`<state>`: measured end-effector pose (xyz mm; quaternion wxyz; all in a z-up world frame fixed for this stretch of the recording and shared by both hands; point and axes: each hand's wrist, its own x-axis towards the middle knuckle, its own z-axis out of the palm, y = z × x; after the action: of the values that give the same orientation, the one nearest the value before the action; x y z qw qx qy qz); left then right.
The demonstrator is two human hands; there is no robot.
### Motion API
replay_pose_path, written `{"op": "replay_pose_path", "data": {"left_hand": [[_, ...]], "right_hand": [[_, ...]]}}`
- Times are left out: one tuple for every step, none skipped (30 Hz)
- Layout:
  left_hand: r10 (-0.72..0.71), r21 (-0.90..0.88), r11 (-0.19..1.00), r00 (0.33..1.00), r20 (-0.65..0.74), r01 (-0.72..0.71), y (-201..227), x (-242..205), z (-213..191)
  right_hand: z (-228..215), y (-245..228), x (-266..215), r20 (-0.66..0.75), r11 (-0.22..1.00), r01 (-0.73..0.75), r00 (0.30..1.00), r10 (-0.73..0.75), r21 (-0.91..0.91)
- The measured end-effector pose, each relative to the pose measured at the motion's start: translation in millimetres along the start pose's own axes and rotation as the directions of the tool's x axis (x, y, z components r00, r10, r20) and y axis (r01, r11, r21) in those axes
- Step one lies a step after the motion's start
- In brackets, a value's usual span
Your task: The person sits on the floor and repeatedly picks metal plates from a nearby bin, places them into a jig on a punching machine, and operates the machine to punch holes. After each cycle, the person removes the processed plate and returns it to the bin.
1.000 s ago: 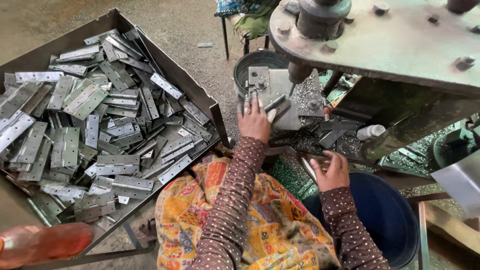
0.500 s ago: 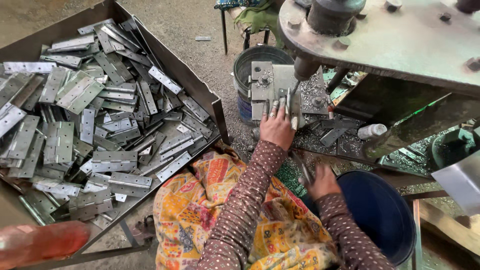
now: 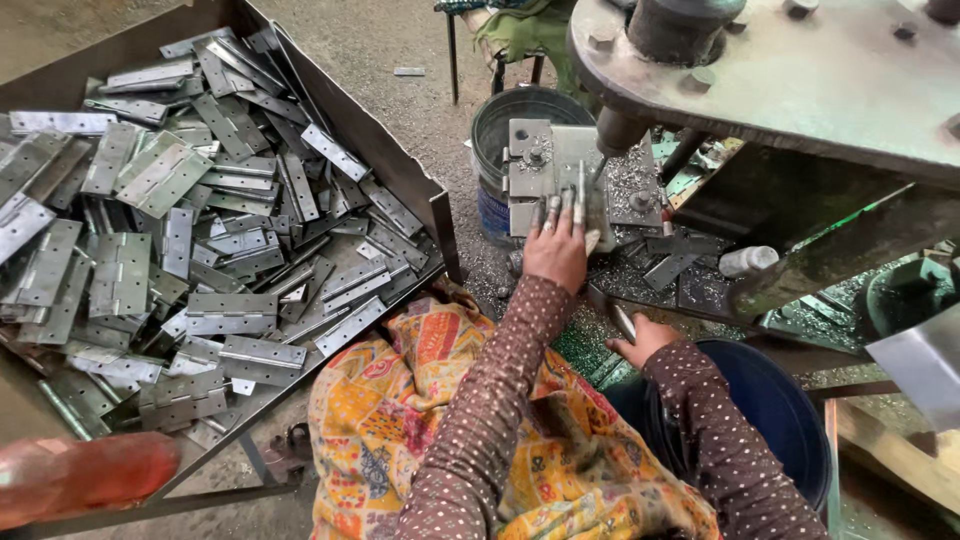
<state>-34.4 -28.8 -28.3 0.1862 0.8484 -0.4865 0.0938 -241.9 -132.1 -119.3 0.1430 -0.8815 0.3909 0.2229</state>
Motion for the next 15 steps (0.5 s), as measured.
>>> {"op": "replay_pose_path", "data": {"left_hand": [[-0.048, -0.006, 0.999, 0.989, 0.141, 0.049, -1.6, 7.1, 1.1], [-0.051, -0.004, 0.999, 0.988, 0.143, 0.052, -2.5, 12.7, 1.4], [-0.054, -0.002, 0.999, 0.988, 0.147, 0.054, -3.0, 17.0, 2.0], [-0.056, 0.001, 0.998, 0.987, 0.15, 0.056, -2.9, 20.5, 2.5], [-0.034, 0.041, 0.999, 0.999, 0.004, 0.034, -3.6, 23.8, 2.6], [-0.006, 0.083, 0.996, 0.99, -0.14, 0.017, -3.9, 25.8, 2.7], [0.019, 0.127, 0.992, 0.959, -0.282, 0.017, -5.2, 24.4, 2.9], [0.001, 0.112, 0.993, 0.976, -0.217, 0.024, -6.7, 24.1, 3.5], [-0.009, 0.093, 0.995, 0.991, -0.135, 0.022, -5.0, 15.8, 6.7], [-0.018, 0.074, 0.997, 0.998, -0.052, 0.022, -3.2, 6.2, 9.5], [-0.011, 0.073, 0.997, 0.999, -0.041, 0.014, -3.0, 6.2, 9.7], [-0.004, 0.073, 0.997, 1.0, -0.03, 0.006, -2.2, 4.5, 9.6], [-0.001, 0.071, 0.997, 1.0, -0.023, 0.002, -1.6, 8.0, 9.8], [0.01, 0.09, 0.996, 0.996, -0.092, -0.001, -1.2, 13.6, 10.3], [0.019, 0.112, 0.994, 0.988, -0.153, -0.001, -2.8, 16.3, 10.8]], "right_hand": [[0.0, -1.2, 0.7, -0.034, 1.0, -0.004, 0.999, 0.004, 0.028], [4.3, -2.4, 0.0, -0.067, 0.998, -0.006, 0.998, 0.01, 0.055], [14.1, -1.9, -2.8, -0.099, 0.996, -0.009, 0.995, 0.018, 0.085], [29.6, -1.6, -8.0, -0.128, 0.991, 0.011, 0.992, 0.006, 0.135], [48.0, -3.2, -12.8, -0.161, 0.982, 0.035, 0.987, -0.004, 0.188], [59.9, -2.1, -11.9, -0.194, 0.969, 0.06, 0.981, -0.013, 0.238], [67.9, -0.5, -8.7, -0.219, 0.98, 0.044, 0.976, 0.0, 0.195], [75.5, -0.4, -6.9, -0.245, 0.988, 0.026, 0.969, 0.012, 0.151], [86.2, 0.7, -12.8, -0.26, 0.993, -0.005, 0.965, 0.035, 0.115], [92.2, 1.5, -19.0, -0.203, 0.988, -0.002, 0.979, 0.033, 0.152], [82.8, 1.8, -14.4, -0.165, 0.983, 0.009, 0.986, 0.022, 0.184], [70.8, 0.8, -12.1, -0.128, 0.976, 0.018, 0.992, 0.01, 0.217], [53.3, 0.7, -7.9, -0.118, 0.983, 0.002, 0.993, 0.02, 0.183], [34.4, 1.1, -4.9, -0.11, 0.989, -0.013, 0.994, 0.03, 0.149], [21.4, -1.6, -6.2, -0.092, 0.993, -0.028, 0.995, 0.039, 0.118]]}}
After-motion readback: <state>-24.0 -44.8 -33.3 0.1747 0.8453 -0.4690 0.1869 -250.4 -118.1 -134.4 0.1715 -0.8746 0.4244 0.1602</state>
